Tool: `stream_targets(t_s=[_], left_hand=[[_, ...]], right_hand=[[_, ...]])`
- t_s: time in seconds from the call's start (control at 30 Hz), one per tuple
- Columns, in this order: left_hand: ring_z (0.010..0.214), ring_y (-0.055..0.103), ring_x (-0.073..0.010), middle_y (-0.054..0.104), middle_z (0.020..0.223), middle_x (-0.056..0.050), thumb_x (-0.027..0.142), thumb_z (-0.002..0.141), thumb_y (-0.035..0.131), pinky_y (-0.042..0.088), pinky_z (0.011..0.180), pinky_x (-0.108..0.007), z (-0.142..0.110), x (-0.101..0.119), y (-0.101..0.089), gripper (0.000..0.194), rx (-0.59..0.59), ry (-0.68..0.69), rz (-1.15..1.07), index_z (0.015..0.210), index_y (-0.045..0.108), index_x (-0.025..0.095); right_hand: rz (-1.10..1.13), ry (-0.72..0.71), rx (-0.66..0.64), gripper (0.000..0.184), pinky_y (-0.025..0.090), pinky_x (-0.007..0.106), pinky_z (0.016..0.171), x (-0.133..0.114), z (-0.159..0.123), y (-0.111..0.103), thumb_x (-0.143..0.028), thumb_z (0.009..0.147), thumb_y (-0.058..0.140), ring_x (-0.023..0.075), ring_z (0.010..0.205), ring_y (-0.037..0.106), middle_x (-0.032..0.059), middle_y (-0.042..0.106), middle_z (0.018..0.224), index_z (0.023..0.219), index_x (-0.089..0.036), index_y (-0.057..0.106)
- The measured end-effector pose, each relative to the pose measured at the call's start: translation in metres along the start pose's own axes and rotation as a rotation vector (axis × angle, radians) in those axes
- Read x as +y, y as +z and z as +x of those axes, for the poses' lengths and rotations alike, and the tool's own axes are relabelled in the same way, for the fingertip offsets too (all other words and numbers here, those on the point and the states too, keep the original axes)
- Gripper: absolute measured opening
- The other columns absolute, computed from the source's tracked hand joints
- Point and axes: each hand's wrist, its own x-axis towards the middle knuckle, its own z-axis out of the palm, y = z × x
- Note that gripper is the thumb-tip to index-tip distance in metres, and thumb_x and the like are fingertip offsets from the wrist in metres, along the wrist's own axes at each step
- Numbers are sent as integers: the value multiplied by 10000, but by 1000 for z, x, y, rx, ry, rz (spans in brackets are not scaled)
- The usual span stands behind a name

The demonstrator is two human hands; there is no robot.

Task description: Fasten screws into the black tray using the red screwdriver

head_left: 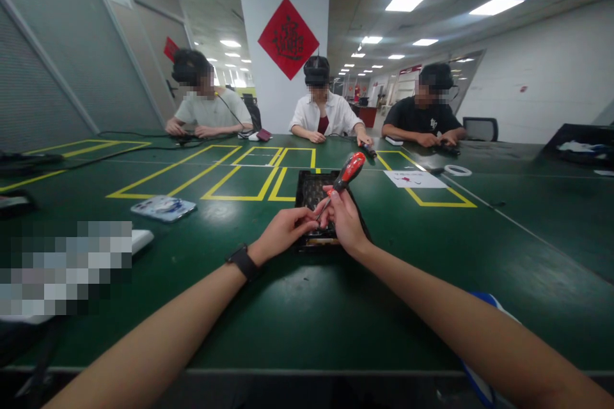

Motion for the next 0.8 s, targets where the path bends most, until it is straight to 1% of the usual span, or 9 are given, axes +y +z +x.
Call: stream_targets(t_s=[0.13, 0.27, 0.43, 0.47, 0.53, 0.63, 0.8], left_hand=[[629, 480, -104, 572, 719, 2, 389, 761, 579, 379, 594, -217, 0, 1, 2, 251, 33, -34, -34, 820, 556, 146], [613, 456, -105, 547, 686, 7, 373, 771, 567, 357, 578, -218, 1, -3, 1, 230, 32, -8, 18, 768, 563, 143], [638, 480, -107, 565, 702, 0, 327, 849, 453, 360, 619, -223, 1, -7, 0, 238, -12, 64, 38, 819, 611, 151], [643, 484, -106, 572, 711, 0, 328, 848, 455, 361, 621, -221, 1, -6, 1, 235, -11, 60, 34, 831, 614, 155], [627, 475, -104, 572, 707, 5, 353, 814, 511, 357, 598, -216, 0, -4, 2, 218, 18, 25, 36, 828, 603, 155], [583, 436, -95, 538, 665, 19, 391, 758, 579, 334, 553, -208, -1, -2, 3, 244, 46, -18, 45, 770, 556, 149], [577, 408, -93, 483, 633, 26, 364, 790, 539, 309, 548, -210, 1, -6, 1, 232, 33, 26, 103, 715, 517, 145]], right_hand=[[-17, -18, 7, 288, 386, 180, 418, 1, 0, 0, -442, 859, 405, 53, 403, 475, -49, 570, 635, 1019, -203, 422], [-22, -16, -26, 318, 399, 191, 435, 0, -2, 0, -448, 861, 394, 57, 417, 485, -38, 586, 671, 1074, -213, 414], [-27, -7, -62, 329, 419, 200, 465, -1, -3, 0, -422, 872, 382, 54, 442, 487, -20, 600, 737, 1123, -211, 412], [-29, -9, -59, 324, 418, 199, 465, 0, -3, 0, -418, 871, 388, 52, 442, 487, -21, 597, 739, 1119, -211, 414], [-25, -14, -56, 308, 410, 196, 458, 0, -3, 0, -412, 871, 394, 51, 439, 488, -27, 590, 729, 1104, -211, 417], [-19, -25, -66, 281, 399, 192, 446, 1, -2, 0, -408, 872, 398, 53, 436, 492, -34, 581, 714, 1073, -212, 420], [-40, -33, -90, 300, 408, 193, 468, 0, -4, 0, -423, 871, 391, 53, 453, 495, -33, 587, 719, 1090, -220, 421]])
